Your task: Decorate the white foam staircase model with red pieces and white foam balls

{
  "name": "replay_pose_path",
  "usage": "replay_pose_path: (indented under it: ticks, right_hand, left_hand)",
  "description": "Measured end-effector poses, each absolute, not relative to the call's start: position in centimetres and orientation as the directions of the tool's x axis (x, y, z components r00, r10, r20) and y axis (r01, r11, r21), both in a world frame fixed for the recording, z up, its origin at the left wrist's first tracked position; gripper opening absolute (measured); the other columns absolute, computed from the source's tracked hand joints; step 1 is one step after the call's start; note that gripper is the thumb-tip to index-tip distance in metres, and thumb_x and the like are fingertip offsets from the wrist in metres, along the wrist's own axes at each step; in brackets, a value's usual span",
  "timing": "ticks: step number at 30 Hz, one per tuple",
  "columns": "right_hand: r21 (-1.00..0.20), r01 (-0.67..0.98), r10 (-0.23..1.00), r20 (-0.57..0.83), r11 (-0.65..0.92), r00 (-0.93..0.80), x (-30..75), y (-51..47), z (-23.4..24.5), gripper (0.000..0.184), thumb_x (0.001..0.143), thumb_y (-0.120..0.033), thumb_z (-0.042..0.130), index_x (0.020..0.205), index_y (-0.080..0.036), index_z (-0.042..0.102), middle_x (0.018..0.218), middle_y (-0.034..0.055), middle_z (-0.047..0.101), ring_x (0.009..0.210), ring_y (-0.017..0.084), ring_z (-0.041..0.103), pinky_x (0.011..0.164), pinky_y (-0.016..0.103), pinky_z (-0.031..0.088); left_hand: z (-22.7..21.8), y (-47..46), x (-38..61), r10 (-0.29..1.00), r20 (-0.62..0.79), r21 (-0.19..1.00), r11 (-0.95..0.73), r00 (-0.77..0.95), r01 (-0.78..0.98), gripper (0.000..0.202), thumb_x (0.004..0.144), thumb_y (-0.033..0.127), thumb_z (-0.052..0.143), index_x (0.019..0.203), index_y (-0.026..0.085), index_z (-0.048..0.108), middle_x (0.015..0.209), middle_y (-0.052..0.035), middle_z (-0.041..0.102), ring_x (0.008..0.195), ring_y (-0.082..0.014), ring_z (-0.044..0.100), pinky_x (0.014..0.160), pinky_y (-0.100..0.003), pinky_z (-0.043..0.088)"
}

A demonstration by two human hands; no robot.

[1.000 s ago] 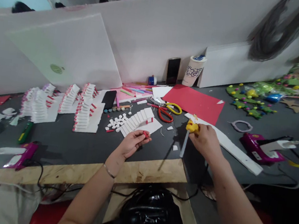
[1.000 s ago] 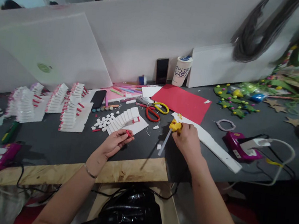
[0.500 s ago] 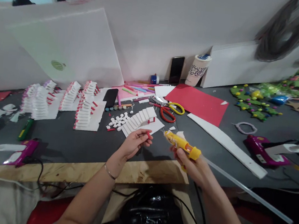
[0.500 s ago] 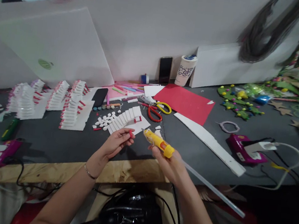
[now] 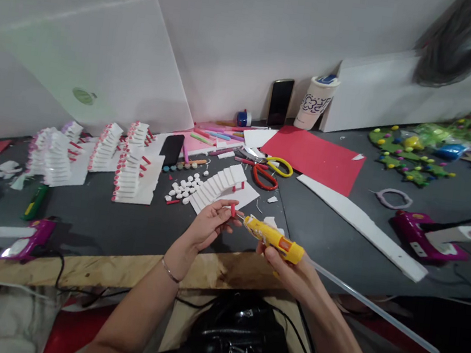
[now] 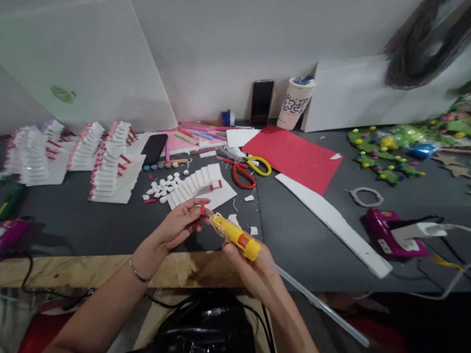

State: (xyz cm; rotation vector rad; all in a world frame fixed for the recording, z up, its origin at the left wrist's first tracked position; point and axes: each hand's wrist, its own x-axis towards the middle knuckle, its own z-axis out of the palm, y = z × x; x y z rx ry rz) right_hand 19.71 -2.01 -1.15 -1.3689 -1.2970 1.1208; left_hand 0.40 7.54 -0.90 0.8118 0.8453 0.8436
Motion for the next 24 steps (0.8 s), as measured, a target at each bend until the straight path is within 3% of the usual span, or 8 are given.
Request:
replay_pose_path:
  ticks: [4,8,15,24]
  right_hand:
    - [-0.985,0.165,0.998,-0.037,-0.044,0.044,19.6,-2.0,-1.4,0.036,0.081,-0.052,0.063,0.093,-0.020,0.075,0.081,0.0074,0.076,0.071,0.023,0.070,0.063,0.032,0.057]
    - [-0.983,0.177,0.996,-0.024,-0.039,0.084,19.8,-1.9,-2.1,0.039,0.080,-0.053,0.065,0.095,-0.019,0.076,0.087,0.0107,0.077,0.079,0.027,0.073,0.070,0.035,0.059]
    - [-0.967,0.256,0.999,-0.001,-0.010,0.037,20.1,-2.4,-1.4,0.029,0.082,-0.048,0.066,0.086,-0.021,0.074,0.080,0.0068,0.074,0.072,0.023,0.069,0.066,0.031,0.057]
    - [-0.959,0.282,0.997,0.021,0.000,0.073,19.9,-2.0,-2.2,0.029,0.081,-0.050,0.067,0.084,-0.021,0.074,0.073,0.0062,0.071,0.066,0.023,0.067,0.059,0.032,0.056]
  left_hand:
    - [-0.9,7.5,0.4,0.872,-0.283,0.872,0.408,0.400,-0.272,0.041,0.070,0.032,0.085,0.104,0.015,0.069,0.081,-0.0045,0.072,0.070,-0.0145,0.071,0.051,-0.017,0.046]
    - [-1.3,7.5,0.6,0.901,-0.243,0.911,0.339,0.361,-0.234,0.038,0.065,0.035,0.087,0.091,0.014,0.069,0.073,-0.0035,0.071,0.065,-0.0135,0.067,0.052,-0.019,0.046]
    - [-1.6,7.5,0.6,0.961,-0.092,0.994,0.106,0.262,-0.038,0.027,0.064,0.029,0.084,0.085,0.016,0.072,0.075,-0.0012,0.069,0.060,-0.0098,0.057,0.059,-0.023,0.048]
    - [-1.7,7.1,0.6,0.972,-0.041,0.996,0.022,0.230,0.082,0.018,0.077,0.031,0.072,0.089,0.019,0.078,0.081,-0.0054,0.076,0.072,-0.0173,0.068,0.061,-0.025,0.052]
